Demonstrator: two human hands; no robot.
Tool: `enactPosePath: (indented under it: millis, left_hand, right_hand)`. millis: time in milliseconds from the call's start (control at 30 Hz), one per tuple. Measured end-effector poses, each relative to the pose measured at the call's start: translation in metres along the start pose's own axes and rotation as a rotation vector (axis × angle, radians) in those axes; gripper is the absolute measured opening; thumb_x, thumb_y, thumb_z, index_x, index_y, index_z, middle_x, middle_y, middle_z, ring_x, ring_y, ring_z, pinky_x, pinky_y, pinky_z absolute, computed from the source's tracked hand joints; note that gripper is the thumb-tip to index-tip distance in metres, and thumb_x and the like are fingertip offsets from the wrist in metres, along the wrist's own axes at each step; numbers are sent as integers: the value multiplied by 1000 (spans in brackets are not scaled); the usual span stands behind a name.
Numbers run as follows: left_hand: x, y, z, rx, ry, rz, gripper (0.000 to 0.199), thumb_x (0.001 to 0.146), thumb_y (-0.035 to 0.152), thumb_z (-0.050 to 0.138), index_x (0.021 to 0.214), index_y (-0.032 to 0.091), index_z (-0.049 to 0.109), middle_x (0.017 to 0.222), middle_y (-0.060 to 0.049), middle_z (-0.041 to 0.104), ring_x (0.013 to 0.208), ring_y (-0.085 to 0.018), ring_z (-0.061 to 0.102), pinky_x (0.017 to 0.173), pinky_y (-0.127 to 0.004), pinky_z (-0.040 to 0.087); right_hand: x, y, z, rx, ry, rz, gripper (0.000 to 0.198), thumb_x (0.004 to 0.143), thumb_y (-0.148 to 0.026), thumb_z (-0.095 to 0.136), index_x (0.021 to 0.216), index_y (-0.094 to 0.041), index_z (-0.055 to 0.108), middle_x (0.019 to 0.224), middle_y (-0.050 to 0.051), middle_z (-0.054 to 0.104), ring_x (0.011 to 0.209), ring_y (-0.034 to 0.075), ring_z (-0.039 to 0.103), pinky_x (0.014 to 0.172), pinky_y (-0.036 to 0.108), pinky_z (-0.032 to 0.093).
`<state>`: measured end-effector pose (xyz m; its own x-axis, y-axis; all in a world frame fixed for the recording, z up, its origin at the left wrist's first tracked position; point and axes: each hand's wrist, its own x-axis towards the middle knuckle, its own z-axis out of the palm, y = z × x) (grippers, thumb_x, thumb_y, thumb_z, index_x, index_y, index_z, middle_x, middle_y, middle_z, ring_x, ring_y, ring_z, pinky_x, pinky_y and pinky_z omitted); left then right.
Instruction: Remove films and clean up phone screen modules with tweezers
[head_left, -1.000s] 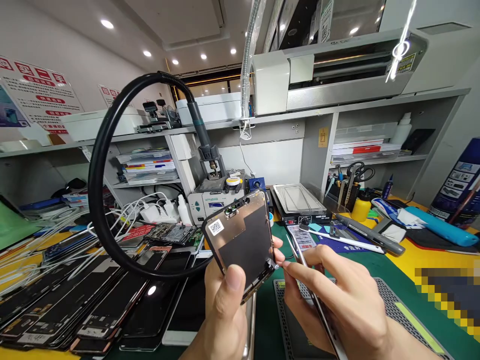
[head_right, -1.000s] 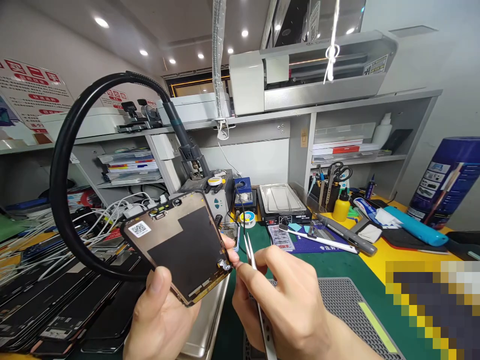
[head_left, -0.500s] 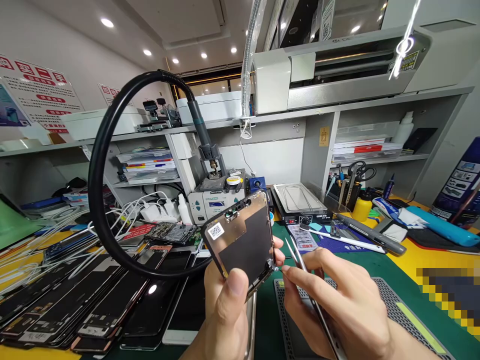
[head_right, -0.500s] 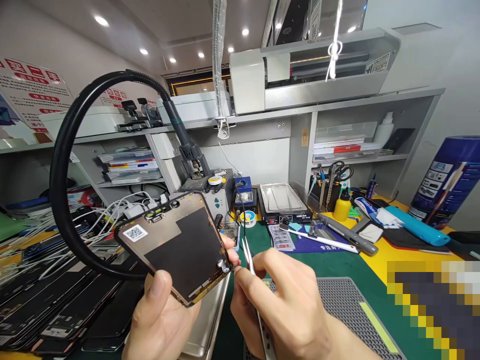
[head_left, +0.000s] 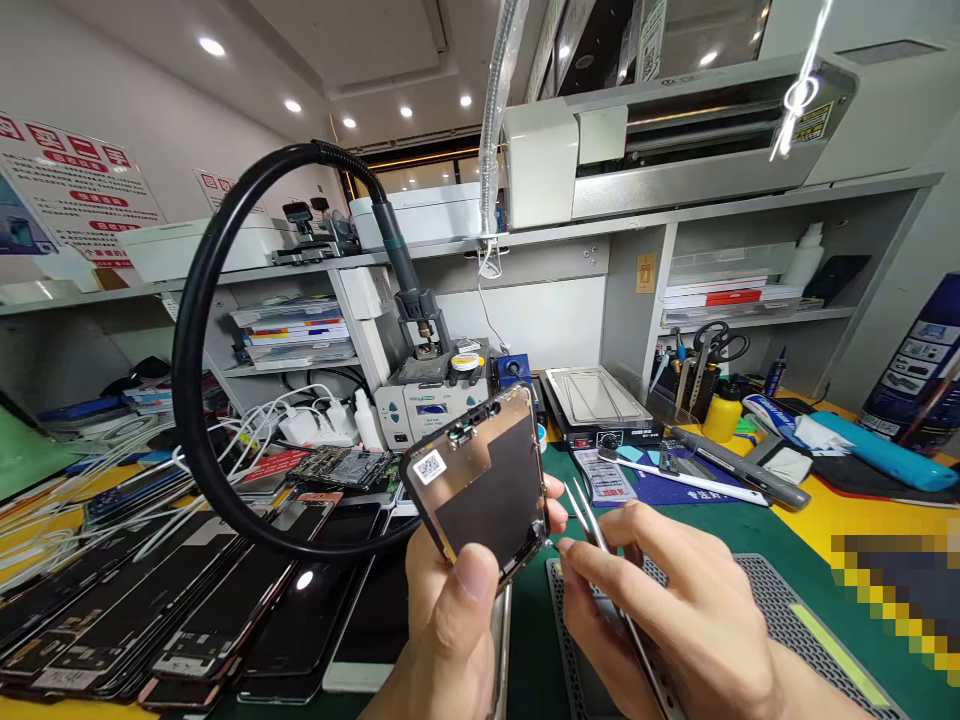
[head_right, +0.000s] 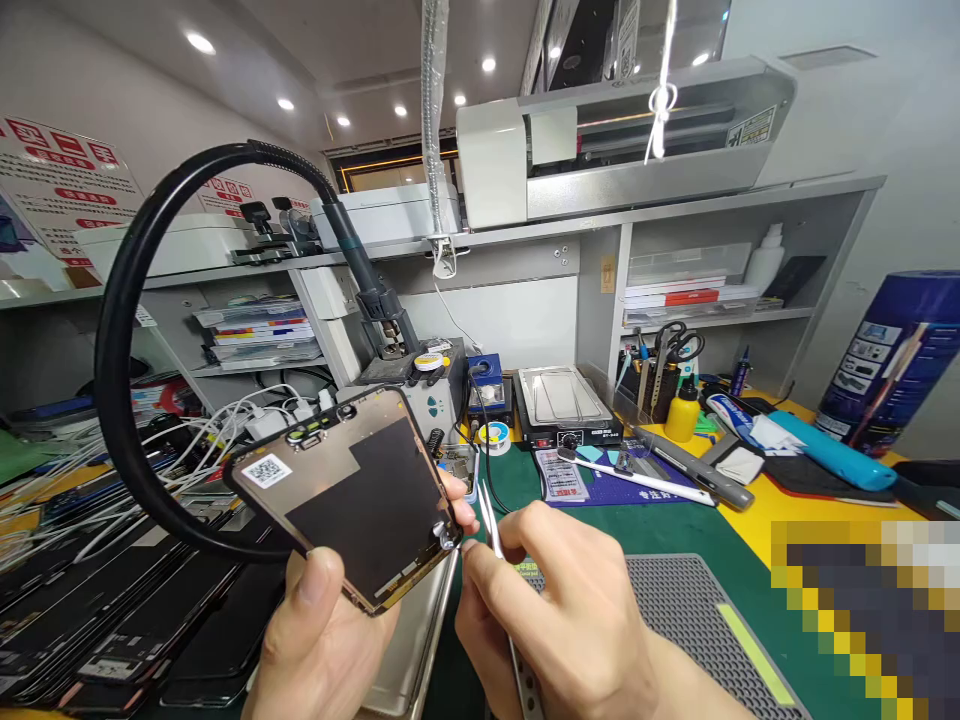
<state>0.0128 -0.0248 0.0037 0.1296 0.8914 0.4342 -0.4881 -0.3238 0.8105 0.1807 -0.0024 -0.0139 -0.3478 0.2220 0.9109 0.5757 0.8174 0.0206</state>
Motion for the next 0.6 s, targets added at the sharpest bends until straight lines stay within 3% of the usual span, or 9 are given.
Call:
enactPosePath:
  millis: [367, 600]
  left_hand:
    - [3, 2, 1, 41, -6, 54, 29, 90, 52, 59, 106, 33, 73, 113, -6, 68, 107, -31, 62, 96, -46, 51]
    - [0, 0, -3, -27, -50, 1, 26, 93, 41, 55, 115, 37, 70, 115, -4, 67, 107, -28, 61, 99, -45, 50]
  right_hand:
    - [-3, 1, 3, 18, 17, 13, 15, 80, -3, 64, 89, -14, 71, 69, 5, 55, 57, 12, 41, 49, 24, 38]
    - [-3, 2, 4, 27, 15, -1, 16, 78, -2, 65, 87, -13, 71, 70, 6, 57, 57, 12, 42, 49, 24, 37]
